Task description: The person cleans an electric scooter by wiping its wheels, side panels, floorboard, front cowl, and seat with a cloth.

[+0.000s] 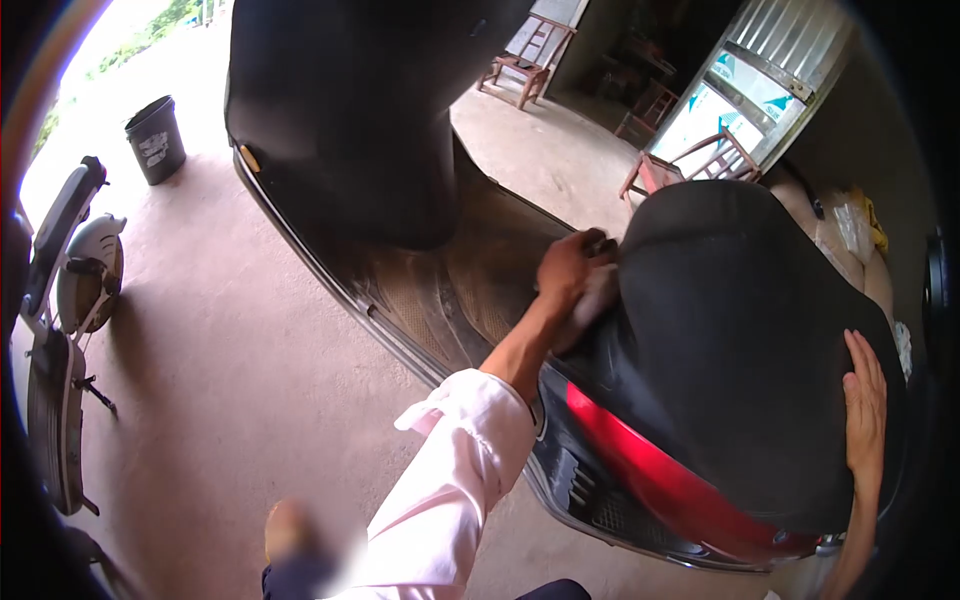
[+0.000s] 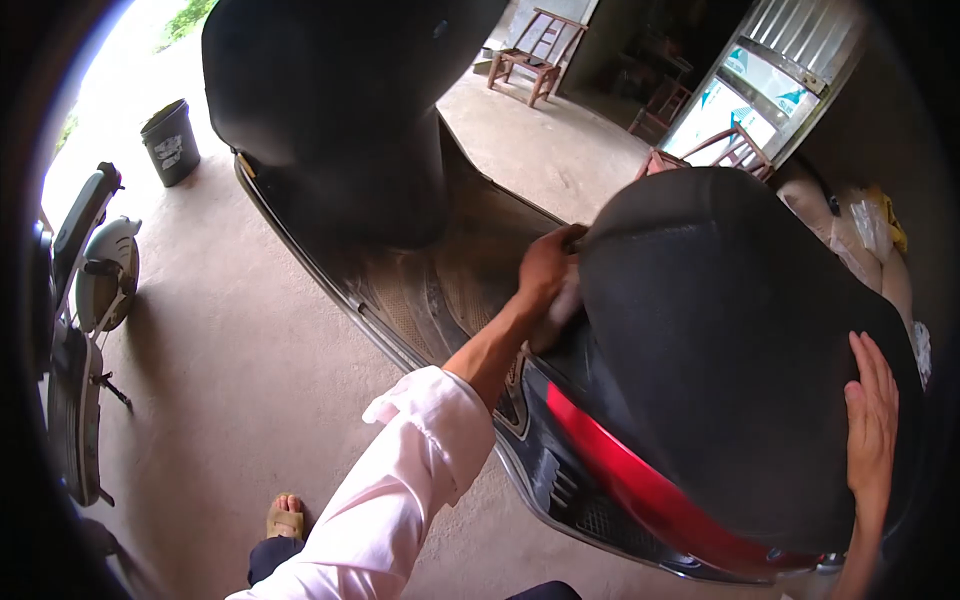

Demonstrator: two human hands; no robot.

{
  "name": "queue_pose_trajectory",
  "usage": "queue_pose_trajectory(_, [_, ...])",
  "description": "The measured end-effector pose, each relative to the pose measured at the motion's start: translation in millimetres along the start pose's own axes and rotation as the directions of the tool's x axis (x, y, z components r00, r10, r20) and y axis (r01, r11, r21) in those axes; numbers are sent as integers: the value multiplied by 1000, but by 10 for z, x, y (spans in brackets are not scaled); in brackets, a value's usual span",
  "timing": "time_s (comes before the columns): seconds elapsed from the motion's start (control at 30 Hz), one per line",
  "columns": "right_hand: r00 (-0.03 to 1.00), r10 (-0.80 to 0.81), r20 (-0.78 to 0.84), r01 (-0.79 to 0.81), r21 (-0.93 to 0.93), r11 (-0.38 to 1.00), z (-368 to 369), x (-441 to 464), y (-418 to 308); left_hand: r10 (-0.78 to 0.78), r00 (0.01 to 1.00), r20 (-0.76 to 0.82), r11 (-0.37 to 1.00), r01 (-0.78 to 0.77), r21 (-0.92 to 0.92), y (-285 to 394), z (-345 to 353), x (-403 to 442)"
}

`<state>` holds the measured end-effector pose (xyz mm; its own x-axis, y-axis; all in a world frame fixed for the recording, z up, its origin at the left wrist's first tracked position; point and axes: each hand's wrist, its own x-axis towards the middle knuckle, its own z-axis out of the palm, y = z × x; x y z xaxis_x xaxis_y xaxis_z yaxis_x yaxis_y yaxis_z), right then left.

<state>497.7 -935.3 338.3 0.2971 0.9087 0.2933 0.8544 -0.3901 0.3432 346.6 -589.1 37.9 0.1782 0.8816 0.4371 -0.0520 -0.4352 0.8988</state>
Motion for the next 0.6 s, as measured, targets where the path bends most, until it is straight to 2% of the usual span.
queue_pose_trajectory(0.03, [1000,-11,-3,11,14,1000,-3,8,-7,-171,985,4,981,171,-92,-179,33,-101])
queue_pose_trajectory(0.07, [1000,-15,-3,16,24,1000,-16,6,-6,-72,997,18,982,74,-173,-264,23,-263])
queue_pose_trajectory(0.17, [999,-24,-37,26,36,999,-22,-7,-47,5,1000,-3,955,-6,-298,-790,25,-670])
queue_pose_trajectory(0.23, [998,-32,-56,35,45,998,-17,-6,-59,-268,961,65,925,276,-260,-491,-123,-954])
queue_pose_trajectory(0.27, [996,-45,-72,49,53,997,-11,-2,-63,-111,994,-22,994,111,-23,-473,-162,-1065])
queue_pose_trajectory(0.33, [994,-58,-92,65,72,995,14,-10,-42,-158,979,-126,986,149,-75,-177,-106,-1399])
queue_pose_trajectory(0.37, [993,-61,-99,67,62,996,27,-11,-29,-222,971,-87,943,191,-273,243,-160,-1507])
queue_pose_trajectory(0.4, [992,-66,-111,73,54,996,32,-10,-20,-195,969,-155,959,155,-239,199,-14,-1651])
queue_pose_trajectory(0.43, [991,-69,-118,78,74,994,36,-8,-14,-169,974,-151,972,140,-188,462,32,-1774])
queue_pose_trajectory(0.47, [991,-60,-120,64,33,997,49,-11,-8,5,979,-204,996,-24,-91,805,81,-1860])
queue_pose_trajectory(0.5, [991,-54,-124,54,-6,999,61,-9,-2,49,963,-265,993,-74,-87,1074,195,-1970])
queue_pose_trajectory(0.6, [985,-71,-159,67,-29,997,133,-4,74,113,927,-357,993,-111,25,1512,447,-2303])
